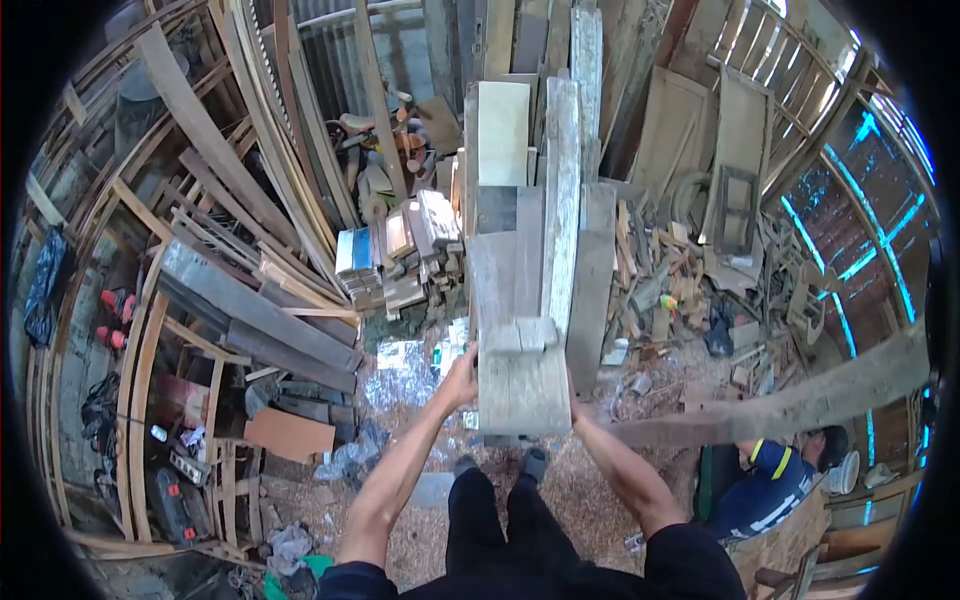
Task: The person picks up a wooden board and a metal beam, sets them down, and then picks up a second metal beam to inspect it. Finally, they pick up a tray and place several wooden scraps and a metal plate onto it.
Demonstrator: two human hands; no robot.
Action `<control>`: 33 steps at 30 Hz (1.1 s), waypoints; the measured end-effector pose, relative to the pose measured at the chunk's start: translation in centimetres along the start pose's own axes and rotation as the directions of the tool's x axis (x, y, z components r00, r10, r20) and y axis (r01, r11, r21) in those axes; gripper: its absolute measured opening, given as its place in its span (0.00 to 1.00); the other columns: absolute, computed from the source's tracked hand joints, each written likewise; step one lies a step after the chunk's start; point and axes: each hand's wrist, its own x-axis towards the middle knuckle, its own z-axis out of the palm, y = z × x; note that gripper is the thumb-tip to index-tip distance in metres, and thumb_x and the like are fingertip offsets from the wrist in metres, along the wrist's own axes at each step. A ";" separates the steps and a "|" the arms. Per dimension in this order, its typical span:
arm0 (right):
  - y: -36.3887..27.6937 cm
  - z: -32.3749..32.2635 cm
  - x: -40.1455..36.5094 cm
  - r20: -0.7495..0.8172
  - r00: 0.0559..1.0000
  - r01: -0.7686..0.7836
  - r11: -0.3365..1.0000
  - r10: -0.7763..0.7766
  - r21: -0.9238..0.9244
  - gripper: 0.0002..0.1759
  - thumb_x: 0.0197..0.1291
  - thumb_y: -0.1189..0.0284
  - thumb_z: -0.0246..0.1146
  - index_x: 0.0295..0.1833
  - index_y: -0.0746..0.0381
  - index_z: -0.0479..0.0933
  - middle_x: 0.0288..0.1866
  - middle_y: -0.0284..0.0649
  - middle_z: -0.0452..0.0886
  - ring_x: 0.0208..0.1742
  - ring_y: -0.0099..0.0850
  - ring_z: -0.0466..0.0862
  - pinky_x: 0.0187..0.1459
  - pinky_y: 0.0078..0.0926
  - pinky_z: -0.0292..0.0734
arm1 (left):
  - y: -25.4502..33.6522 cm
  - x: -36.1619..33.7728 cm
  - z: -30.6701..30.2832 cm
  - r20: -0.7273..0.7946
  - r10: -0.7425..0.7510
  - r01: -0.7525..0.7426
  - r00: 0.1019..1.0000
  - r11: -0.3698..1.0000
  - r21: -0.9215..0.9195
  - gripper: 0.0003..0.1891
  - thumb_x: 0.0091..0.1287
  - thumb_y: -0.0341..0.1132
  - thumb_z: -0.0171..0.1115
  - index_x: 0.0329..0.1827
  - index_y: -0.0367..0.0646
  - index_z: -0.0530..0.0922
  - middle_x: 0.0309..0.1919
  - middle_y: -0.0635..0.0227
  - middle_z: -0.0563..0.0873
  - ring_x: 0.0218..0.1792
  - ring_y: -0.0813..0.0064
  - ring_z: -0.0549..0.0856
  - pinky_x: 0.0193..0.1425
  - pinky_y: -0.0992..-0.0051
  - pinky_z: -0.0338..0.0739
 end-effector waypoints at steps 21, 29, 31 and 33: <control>7.9 1.5 14.6 -0.043 0.999 -0.021 0.921 0.005 -0.388 0.21 0.54 0.69 0.58 0.53 0.66 0.68 0.50 0.45 0.74 0.49 0.33 0.73 0.52 0.30 0.69 | -20.7 9.2 -0.5 0.062 -0.186 0.195 0.981 0.901 -0.388 0.32 0.52 0.30 0.64 0.60 0.38 0.61 0.51 0.50 0.77 0.53 0.60 0.77 0.55 0.68 0.69; 10.4 1.5 15.6 -0.051 0.988 -0.150 0.963 0.142 -0.224 0.20 0.54 0.68 0.58 0.52 0.65 0.71 0.49 0.43 0.76 0.49 0.32 0.74 0.52 0.29 0.69 | -20.7 9.1 -1.8 0.049 -0.190 0.197 0.980 0.958 -0.208 0.33 0.50 0.31 0.66 0.59 0.39 0.61 0.46 0.49 0.79 0.49 0.56 0.79 0.51 0.66 0.71; 10.3 1.5 15.6 -0.010 0.995 -0.095 0.959 0.096 -0.267 0.21 0.56 0.68 0.57 0.54 0.65 0.69 0.50 0.41 0.75 0.50 0.29 0.73 0.53 0.27 0.69 | -21.0 9.1 -1.8 0.049 -0.169 0.176 0.984 0.964 -0.198 0.32 0.50 0.31 0.66 0.59 0.39 0.62 0.46 0.49 0.79 0.49 0.55 0.79 0.51 0.66 0.71; 10.2 1.3 15.6 0.030 0.998 -0.039 0.916 0.056 -0.398 0.21 0.57 0.68 0.57 0.55 0.65 0.69 0.51 0.41 0.75 0.50 0.28 0.73 0.53 0.26 0.69 | -20.3 9.4 -2.2 0.051 -0.144 0.151 0.988 0.971 -0.187 0.32 0.49 0.30 0.66 0.58 0.40 0.62 0.45 0.49 0.79 0.48 0.53 0.79 0.50 0.65 0.71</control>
